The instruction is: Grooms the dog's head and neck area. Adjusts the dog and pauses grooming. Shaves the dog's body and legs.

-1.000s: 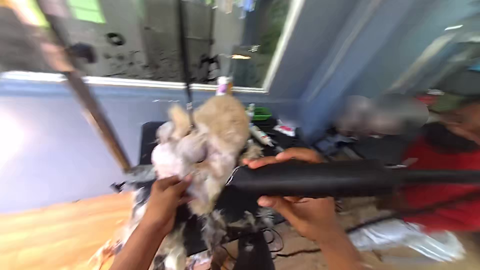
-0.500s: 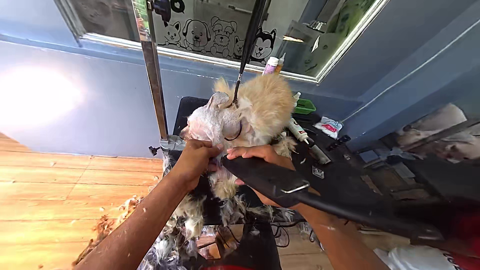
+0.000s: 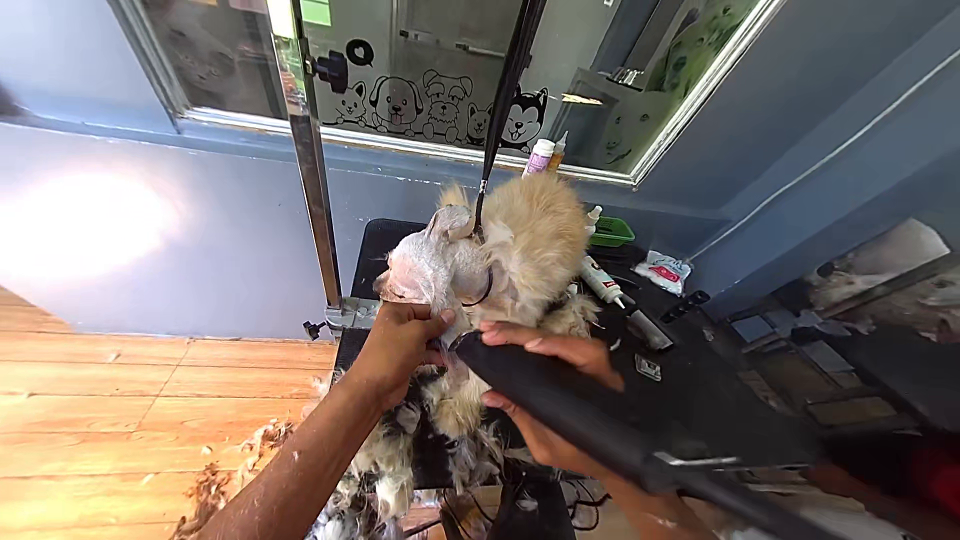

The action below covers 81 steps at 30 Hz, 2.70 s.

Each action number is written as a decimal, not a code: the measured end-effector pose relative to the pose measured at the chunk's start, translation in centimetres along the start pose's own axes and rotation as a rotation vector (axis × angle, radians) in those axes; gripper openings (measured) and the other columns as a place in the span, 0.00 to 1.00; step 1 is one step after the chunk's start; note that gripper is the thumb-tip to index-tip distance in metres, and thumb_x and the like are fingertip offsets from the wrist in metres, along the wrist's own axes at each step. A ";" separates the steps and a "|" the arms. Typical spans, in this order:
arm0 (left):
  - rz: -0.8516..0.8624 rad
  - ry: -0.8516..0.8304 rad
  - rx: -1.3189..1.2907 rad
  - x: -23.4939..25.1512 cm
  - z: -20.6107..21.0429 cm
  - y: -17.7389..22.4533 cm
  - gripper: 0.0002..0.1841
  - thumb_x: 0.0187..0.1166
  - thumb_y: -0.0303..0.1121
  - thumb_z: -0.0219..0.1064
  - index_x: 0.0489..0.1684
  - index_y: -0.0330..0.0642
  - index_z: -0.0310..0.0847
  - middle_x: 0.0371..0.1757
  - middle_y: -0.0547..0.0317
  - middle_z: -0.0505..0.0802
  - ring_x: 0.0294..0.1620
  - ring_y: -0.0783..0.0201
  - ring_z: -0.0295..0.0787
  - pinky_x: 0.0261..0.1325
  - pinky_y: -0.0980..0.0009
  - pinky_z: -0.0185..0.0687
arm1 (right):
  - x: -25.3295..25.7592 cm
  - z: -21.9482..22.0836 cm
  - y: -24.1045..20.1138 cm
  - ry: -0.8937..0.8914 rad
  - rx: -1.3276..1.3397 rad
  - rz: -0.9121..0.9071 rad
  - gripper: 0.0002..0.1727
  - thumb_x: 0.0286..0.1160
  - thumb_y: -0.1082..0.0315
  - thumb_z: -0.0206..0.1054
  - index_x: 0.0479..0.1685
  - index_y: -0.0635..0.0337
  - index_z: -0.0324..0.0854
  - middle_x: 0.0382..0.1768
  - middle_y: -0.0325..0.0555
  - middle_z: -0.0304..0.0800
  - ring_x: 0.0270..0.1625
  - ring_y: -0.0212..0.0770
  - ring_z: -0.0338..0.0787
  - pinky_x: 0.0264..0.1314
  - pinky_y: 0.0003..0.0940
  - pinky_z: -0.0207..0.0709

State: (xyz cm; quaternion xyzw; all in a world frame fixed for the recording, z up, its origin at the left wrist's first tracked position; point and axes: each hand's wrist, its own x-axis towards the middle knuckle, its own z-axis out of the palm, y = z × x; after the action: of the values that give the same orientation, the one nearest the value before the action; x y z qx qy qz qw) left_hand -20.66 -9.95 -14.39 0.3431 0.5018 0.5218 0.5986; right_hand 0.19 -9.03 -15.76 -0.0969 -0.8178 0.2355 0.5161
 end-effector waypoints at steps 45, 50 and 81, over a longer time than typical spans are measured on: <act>0.049 0.165 -0.326 -0.8 2.9 1.2 0.10 0.86 0.28 0.63 0.37 0.29 0.85 0.30 0.47 0.91 0.28 0.61 0.88 0.40 0.67 0.89 | 0.7 3.1 0.2 0.483 -0.141 -0.104 0.39 0.57 0.67 0.87 0.72 0.40 0.73 0.59 0.41 0.94 0.62 0.49 0.94 0.68 0.49 0.91; 0.061 0.181 -0.322 -1.3 2.7 1.6 0.10 0.85 0.32 0.65 0.45 0.33 0.89 0.40 0.48 0.94 0.37 0.60 0.91 0.44 0.66 0.88 | -1.1 3.7 0.8 0.307 -0.115 -0.113 0.39 0.59 0.68 0.87 0.73 0.45 0.71 0.60 0.45 0.93 0.64 0.52 0.93 0.69 0.52 0.90; 0.445 0.329 0.011 -0.5 -4.4 -2.6 0.09 0.79 0.26 0.66 0.27 0.37 0.88 0.23 0.54 0.89 0.24 0.66 0.85 0.33 0.71 0.85 | 4.9 2.5 5.4 0.285 0.333 0.165 0.36 0.56 0.82 0.83 0.66 0.57 0.70 0.62 0.58 0.90 0.69 0.60 0.88 0.75 0.57 0.83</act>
State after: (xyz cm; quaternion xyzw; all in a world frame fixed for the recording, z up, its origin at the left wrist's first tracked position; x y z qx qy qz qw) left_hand -24.14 -11.49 -17.90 0.3585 0.5073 0.6864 0.3780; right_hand -4.74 -3.03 -15.38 -0.1091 -0.6757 0.3925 0.6144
